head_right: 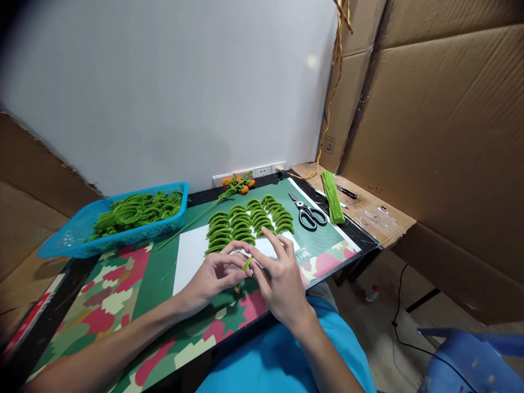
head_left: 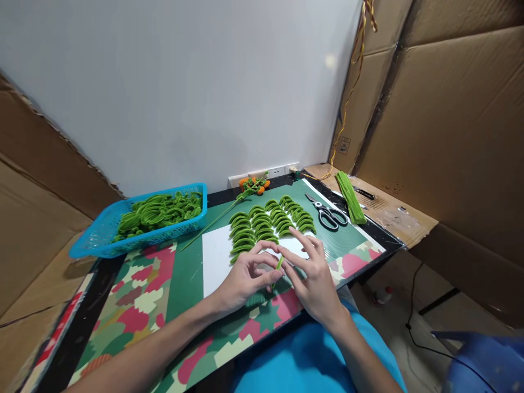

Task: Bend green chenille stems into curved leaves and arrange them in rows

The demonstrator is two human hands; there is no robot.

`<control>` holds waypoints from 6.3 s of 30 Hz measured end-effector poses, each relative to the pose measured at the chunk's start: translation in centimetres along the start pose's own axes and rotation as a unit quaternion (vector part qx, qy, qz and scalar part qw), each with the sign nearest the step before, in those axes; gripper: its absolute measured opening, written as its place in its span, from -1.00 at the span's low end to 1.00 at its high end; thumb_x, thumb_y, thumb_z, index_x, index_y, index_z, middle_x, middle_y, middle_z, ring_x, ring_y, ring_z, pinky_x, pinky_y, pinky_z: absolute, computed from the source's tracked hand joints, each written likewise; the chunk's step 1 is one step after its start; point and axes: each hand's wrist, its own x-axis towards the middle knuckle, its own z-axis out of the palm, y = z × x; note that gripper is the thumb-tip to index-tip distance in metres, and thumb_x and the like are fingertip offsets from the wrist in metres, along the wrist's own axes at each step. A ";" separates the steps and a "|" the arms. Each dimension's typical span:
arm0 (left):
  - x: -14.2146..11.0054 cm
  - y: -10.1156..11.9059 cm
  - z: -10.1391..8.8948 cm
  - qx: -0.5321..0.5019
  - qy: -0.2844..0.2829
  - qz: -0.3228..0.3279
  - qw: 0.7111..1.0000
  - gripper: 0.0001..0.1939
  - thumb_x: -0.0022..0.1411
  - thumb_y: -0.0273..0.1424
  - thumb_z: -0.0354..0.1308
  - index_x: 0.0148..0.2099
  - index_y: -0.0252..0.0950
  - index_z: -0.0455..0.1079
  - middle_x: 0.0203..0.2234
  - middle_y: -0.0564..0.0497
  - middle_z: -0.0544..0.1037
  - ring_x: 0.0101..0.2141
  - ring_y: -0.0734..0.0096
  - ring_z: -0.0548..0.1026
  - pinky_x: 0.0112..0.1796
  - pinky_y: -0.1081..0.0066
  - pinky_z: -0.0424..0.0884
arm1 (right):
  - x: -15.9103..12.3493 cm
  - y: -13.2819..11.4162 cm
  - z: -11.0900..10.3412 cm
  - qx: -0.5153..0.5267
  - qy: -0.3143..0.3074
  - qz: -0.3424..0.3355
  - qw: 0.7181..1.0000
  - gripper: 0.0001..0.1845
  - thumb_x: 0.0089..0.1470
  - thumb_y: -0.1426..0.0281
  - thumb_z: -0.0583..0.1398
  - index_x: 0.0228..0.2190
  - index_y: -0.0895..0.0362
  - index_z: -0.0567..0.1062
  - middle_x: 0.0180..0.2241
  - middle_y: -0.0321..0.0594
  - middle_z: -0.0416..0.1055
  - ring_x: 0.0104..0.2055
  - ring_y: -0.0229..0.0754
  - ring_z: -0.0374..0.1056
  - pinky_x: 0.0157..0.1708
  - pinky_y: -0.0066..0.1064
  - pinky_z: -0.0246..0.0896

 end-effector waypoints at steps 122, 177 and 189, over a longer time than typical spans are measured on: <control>0.0 -0.4 -0.5 0.042 -0.044 -0.064 0.996 -0.56 0.48 -0.01 0.18 -0.20 -0.32 0.47 -0.65 0.15 0.35 -0.66 0.57 0.24 -0.62 0.56 0.19 | -0.6 -0.2 -0.3 0.177 0.024 0.021 0.984 -0.78 0.36 0.50 0.24 -0.04 0.04 0.62 -0.20 -0.20 0.62 -0.29 -0.21 0.55 -0.42 -0.43 0.40; 0.0 0.2 0.0 -0.064 0.022 -0.059 0.996 -0.49 0.24 -0.19 0.50 0.13 -0.34 0.54 -0.35 0.02 0.56 -0.56 0.53 0.50 -0.66 0.60 0.39 | -0.4 -0.2 -0.6 0.125 -0.040 -0.036 0.991 -0.88 0.42 0.47 0.19 -0.17 0.05 0.53 -0.27 -0.21 0.57 -0.22 -0.12 0.51 -0.27 -0.35 0.38; 0.1 -0.1 0.0 -0.072 0.042 -0.057 0.995 -0.48 0.22 -0.20 0.51 0.12 -0.34 0.52 -0.30 0.01 0.56 -0.57 0.57 0.48 -0.67 0.62 0.38 | -0.7 -0.1 -0.4 0.111 -0.023 -0.018 0.993 -0.88 0.42 0.46 0.20 -0.22 0.06 0.52 -0.30 -0.22 0.56 -0.26 -0.13 0.50 -0.27 -0.34 0.35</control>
